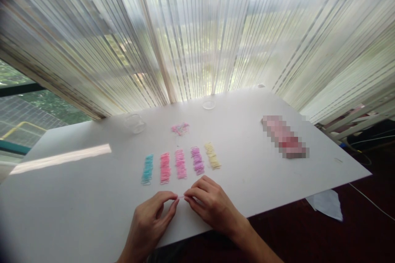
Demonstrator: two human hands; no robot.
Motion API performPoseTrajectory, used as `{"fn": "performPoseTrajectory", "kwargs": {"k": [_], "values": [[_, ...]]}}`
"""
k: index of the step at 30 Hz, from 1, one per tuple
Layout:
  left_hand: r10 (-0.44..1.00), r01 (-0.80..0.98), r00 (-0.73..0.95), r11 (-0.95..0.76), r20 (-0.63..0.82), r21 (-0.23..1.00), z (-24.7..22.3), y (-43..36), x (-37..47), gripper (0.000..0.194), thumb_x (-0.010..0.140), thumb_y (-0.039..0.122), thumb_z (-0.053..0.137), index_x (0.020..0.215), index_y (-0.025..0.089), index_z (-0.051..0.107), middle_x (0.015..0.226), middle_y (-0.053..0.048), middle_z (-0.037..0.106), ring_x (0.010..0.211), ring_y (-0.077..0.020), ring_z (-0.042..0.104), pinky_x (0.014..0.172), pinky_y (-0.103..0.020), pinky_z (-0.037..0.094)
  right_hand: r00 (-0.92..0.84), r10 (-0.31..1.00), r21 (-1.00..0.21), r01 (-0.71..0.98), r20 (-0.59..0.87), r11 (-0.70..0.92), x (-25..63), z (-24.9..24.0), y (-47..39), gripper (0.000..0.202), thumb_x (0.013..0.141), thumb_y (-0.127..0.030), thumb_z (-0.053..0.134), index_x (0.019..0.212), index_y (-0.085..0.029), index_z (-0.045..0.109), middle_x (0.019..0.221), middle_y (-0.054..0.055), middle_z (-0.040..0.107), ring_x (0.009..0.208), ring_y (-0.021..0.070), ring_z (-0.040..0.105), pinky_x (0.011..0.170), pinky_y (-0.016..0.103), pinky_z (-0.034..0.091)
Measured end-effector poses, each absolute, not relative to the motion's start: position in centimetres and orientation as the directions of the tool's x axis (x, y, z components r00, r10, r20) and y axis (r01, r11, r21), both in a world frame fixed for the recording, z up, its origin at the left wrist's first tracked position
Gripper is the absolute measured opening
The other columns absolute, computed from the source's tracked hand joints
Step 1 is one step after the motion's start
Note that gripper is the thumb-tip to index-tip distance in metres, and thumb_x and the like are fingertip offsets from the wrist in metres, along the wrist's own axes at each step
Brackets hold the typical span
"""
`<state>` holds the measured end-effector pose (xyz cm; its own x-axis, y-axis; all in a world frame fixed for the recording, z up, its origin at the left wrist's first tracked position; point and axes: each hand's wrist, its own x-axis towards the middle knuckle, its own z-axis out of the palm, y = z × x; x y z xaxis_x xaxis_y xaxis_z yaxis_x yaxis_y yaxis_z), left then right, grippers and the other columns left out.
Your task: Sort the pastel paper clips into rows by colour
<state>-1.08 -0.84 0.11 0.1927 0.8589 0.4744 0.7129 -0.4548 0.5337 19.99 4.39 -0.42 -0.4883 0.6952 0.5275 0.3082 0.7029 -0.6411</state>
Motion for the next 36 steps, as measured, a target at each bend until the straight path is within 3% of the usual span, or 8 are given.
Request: {"fn": "performPoseTrajectory", "kwargs": {"k": [5, 13, 21, 28, 36], "values": [[0.867, 0.736, 0.196, -0.439, 0.458, 0.515, 0.5, -0.3, -0.7, 0.013, 0.103, 0.023, 0.058, 0.096, 0.021, 0.068, 0.083, -0.001, 0.077, 0.067, -0.0133, 0.072, 0.063, -0.021, 0.053, -0.462, 0.707, -0.644, 0.317, 0.536, 0.696, 20.0, -0.6, 4.5, 0.010, 0.102, -0.018, 0.061, 0.106, -0.021, 0.070, 0.086, 0.005, 0.070, 0.081, 0.0197, 0.065, 0.071, 0.032, 0.058], [0.894, 0.911, 0.126, -0.276, 0.430, 0.307, 0.3, 1.0, -0.3, 0.032, 0.109, 0.033, 0.045, 0.097, 0.022, 0.073, 0.086, -0.001, 0.074, 0.062, -0.0130, 0.069, 0.057, -0.022, 0.049, -0.347, 0.784, -0.680, 0.391, 0.515, 0.620, 20.2, -0.8, 4.5, 0.014, 0.101, -0.016, 0.060, 0.108, -0.023, 0.070, 0.089, 0.004, 0.071, 0.083, 0.0207, 0.067, 0.074, 0.034, 0.059], [0.913, 0.920, 0.087, -0.227, 0.399, 0.320, 0.6, 1.0, -0.1, 0.036, 0.110, 0.039, 0.043, 0.099, 0.023, 0.073, 0.087, 0.000, 0.073, 0.066, -0.0132, 0.071, 0.057, -0.021, 0.049, -0.345, 0.794, -0.697, 0.384, 0.500, 0.605, 20.3, -0.8, 4.4, 0.014, 0.101, -0.016, 0.059, 0.107, -0.023, 0.070, 0.089, 0.004, 0.070, 0.083, 0.0203, 0.066, 0.074, 0.034, 0.059], [0.907, 0.920, 0.140, -0.268, 0.398, 0.286, 0.1, 0.1, 0.8, 0.039, 0.111, 0.035, 0.039, 0.101, 0.023, 0.074, 0.078, 0.002, 0.069, 0.056, -0.0114, 0.066, 0.052, -0.023, 0.046, -0.355, 0.799, -0.707, 0.378, 0.486, 0.598, 20.2, -0.9, 4.4, 0.013, 0.101, -0.015, 0.059, 0.105, -0.022, 0.069, 0.089, 0.004, 0.070, 0.084, 0.0202, 0.066, 0.075, 0.033, 0.057], [0.902, 0.914, 0.121, -0.264, 0.415, 0.308, -0.7, 0.9, 0.9, 0.033, 0.110, 0.030, 0.042, 0.108, 0.022, 0.074, 0.096, -0.002, 0.075, 0.073, -0.0145, 0.074, 0.060, -0.023, 0.052, -0.356, 0.808, -0.719, 0.377, 0.470, 0.584, 20.3, -0.9, 4.4, 0.012, 0.101, -0.015, 0.059, 0.103, -0.022, 0.069, 0.088, 0.004, 0.070, 0.084, 0.0202, 0.066, 0.076, 0.033, 0.056]]}}
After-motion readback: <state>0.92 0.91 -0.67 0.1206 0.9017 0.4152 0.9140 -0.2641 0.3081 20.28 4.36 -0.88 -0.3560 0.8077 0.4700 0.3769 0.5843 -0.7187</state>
